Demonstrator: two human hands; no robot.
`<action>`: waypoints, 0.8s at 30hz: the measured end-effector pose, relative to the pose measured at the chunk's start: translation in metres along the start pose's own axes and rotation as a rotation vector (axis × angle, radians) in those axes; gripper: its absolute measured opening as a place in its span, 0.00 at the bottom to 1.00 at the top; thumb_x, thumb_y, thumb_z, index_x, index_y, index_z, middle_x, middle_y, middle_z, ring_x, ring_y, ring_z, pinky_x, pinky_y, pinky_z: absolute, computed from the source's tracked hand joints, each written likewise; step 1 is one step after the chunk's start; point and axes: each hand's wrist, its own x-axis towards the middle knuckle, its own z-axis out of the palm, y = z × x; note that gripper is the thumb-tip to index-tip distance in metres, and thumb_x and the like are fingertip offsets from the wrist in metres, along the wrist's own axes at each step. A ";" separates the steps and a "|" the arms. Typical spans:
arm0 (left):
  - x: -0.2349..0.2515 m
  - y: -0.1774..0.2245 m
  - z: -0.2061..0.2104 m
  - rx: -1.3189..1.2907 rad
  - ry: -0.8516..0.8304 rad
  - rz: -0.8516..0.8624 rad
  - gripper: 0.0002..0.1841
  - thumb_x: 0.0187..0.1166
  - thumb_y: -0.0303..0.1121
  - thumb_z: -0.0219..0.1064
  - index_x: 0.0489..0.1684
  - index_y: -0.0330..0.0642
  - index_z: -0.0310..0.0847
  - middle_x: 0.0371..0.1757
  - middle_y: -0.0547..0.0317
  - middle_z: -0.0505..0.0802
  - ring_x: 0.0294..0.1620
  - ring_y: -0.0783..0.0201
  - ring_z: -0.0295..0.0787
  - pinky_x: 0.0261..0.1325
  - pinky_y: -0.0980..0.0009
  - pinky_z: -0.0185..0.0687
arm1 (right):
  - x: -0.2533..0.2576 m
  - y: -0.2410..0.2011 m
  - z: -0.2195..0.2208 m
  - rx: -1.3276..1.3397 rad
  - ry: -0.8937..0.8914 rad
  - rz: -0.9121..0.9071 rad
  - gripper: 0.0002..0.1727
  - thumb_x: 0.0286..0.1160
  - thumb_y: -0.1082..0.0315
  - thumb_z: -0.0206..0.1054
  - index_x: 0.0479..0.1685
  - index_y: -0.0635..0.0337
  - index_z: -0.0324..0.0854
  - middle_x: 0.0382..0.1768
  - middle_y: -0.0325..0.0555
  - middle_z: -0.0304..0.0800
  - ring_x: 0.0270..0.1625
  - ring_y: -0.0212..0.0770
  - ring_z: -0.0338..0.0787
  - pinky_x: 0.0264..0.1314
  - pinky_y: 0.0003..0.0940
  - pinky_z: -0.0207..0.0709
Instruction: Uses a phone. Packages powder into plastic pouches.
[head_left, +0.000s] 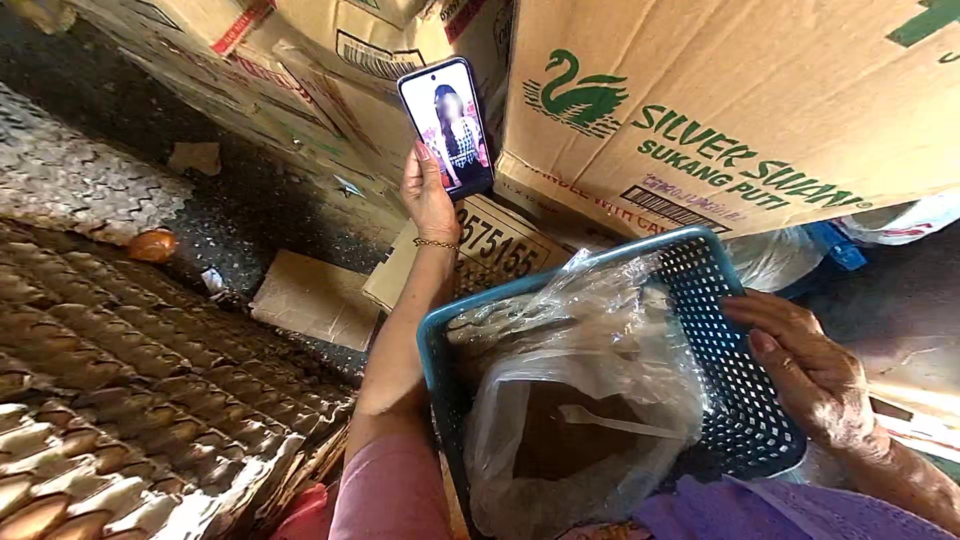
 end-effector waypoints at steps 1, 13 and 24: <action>0.000 0.000 0.000 -0.005 -0.002 0.004 0.18 0.94 0.35 0.48 0.67 0.30 0.75 0.54 0.56 0.91 0.57 0.67 0.88 0.68 0.63 0.83 | 0.000 0.000 0.000 -0.001 0.000 0.001 0.25 0.91 0.57 0.49 0.58 0.66 0.89 0.66 0.53 0.90 0.81 0.46 0.77 0.88 0.40 0.60; -0.003 0.003 -0.003 0.005 -0.075 -0.101 0.25 0.97 0.41 0.39 0.77 0.29 0.68 0.65 0.49 0.87 0.67 0.64 0.85 0.76 0.62 0.77 | -0.001 0.000 0.000 0.012 -0.004 0.022 0.25 0.91 0.57 0.49 0.59 0.66 0.88 0.66 0.52 0.90 0.81 0.46 0.76 0.88 0.40 0.60; -0.001 0.007 -0.007 0.002 -0.096 -0.147 0.28 0.97 0.46 0.36 0.79 0.31 0.65 0.68 0.48 0.86 0.71 0.63 0.83 0.78 0.61 0.75 | -0.001 0.001 0.000 0.016 0.001 0.006 0.25 0.91 0.54 0.50 0.59 0.64 0.89 0.66 0.52 0.90 0.81 0.47 0.77 0.89 0.43 0.60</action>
